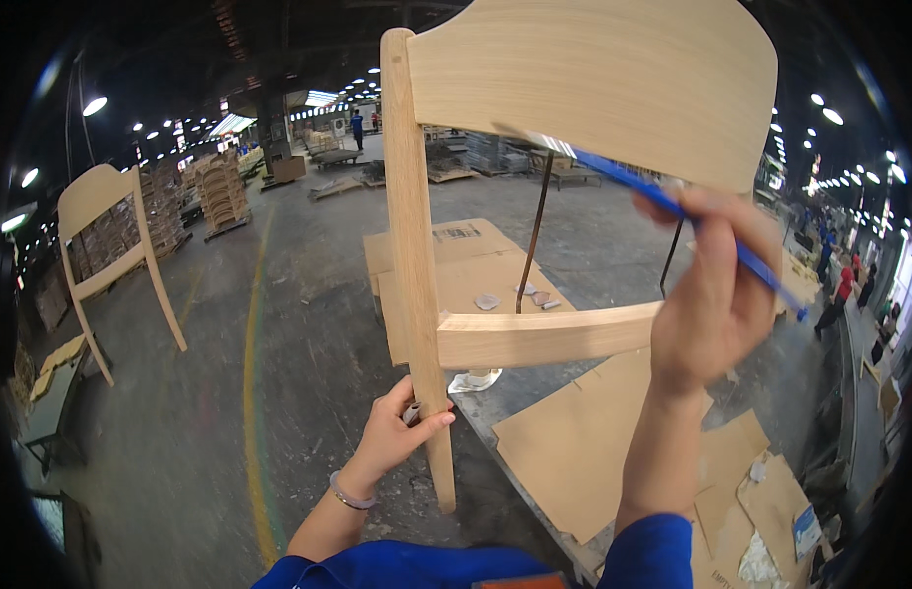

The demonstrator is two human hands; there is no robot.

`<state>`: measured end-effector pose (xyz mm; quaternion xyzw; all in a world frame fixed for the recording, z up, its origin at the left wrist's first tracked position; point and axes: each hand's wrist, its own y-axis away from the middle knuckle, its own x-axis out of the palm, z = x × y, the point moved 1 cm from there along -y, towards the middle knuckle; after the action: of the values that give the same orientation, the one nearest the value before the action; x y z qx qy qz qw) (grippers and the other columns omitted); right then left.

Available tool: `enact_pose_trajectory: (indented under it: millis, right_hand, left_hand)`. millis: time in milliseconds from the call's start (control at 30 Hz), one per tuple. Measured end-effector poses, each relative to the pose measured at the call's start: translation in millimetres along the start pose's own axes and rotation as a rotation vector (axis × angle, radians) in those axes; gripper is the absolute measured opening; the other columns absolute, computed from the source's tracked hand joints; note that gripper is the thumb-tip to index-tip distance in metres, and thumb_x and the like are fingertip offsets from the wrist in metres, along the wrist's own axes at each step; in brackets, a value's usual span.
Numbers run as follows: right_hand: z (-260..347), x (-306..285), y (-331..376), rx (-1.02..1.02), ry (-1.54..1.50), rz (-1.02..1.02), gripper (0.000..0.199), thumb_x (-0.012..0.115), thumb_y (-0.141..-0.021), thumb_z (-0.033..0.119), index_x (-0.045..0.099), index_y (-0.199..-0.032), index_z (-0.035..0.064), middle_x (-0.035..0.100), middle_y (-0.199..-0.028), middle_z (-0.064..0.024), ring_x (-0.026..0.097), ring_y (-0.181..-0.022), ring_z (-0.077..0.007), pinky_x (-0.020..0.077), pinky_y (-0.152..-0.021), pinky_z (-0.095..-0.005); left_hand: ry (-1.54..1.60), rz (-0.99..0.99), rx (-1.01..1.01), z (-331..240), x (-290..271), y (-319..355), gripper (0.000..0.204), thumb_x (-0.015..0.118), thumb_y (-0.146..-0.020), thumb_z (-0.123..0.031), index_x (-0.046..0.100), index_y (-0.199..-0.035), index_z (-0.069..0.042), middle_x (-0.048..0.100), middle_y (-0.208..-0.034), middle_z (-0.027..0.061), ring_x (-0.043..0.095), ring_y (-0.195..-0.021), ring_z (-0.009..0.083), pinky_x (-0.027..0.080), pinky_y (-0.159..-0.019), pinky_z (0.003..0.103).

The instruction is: The person applies a finish to a wooden chair using a small brush, focusing on the joints and edges. They repeatedly dip the brush into a container and carefully coat the chair's frame and backrest. The person also uses a small pad to wipe or smooth the surface after applying the finish.

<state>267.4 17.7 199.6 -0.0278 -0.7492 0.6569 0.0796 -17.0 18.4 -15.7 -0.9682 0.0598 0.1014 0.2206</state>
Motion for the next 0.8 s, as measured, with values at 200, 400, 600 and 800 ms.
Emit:
enact_pose_trajectory:
  millis: [200,400,600,800]
  right_hand:
    - [-29,59,-61,-0.056,0.155,0.089,0.018,0.059,-0.107,0.004,0.069,-0.117,-0.0074,0.075,-0.109,-0.0168,0.075,-0.106,-0.0258,0.0557,-0.099,-0.0363]
    - [-64,90,-84,-0.130,0.161,0.116,0.014,0.060,-0.107,0.008,0.069,-0.117,0.0024,0.076,-0.108,-0.0129,0.072,-0.097,-0.0257,0.0534,-0.092,-0.0312]
    - [-75,97,-82,-0.145,0.222,0.162,0.017,0.064,-0.105,0.006,0.072,-0.114,-0.0057,0.078,-0.110,-0.0150,0.074,-0.105,-0.0206,0.0533,-0.099,-0.0320]
    - [-84,102,-72,-0.210,0.267,0.181,0.015,0.065,-0.104,0.005,0.072,-0.110,-0.0066,0.077,-0.108,-0.0141,0.072,-0.102,-0.0207,0.0528,-0.097,-0.0317]
  left_hand:
    - [-0.036,0.062,0.052,-5,-22,-13,0.046,0.084,-0.094,-0.018,0.063,-0.132,-0.001,0.080,-0.110,0.0102,0.075,-0.105,0.0183,0.059,-0.093,0.035]
    - [0.069,0.137,0.066,5,-39,-25,0.048,0.082,-0.095,-0.015,0.061,-0.136,0.000,0.079,-0.110,0.0106,0.075,-0.105,0.0189,0.059,-0.094,0.036]
    - [0.114,0.157,0.074,14,-53,-34,0.053,0.082,-0.095,-0.013,0.059,-0.141,0.002,0.077,-0.112,0.0105,0.075,-0.107,0.0190,0.058,-0.097,0.037]
    - [0.101,0.140,0.088,20,-56,-42,0.046,0.082,-0.097,-0.020,0.062,-0.132,0.003,0.079,-0.109,0.0135,0.076,-0.105,0.0180,0.059,-0.094,0.036]
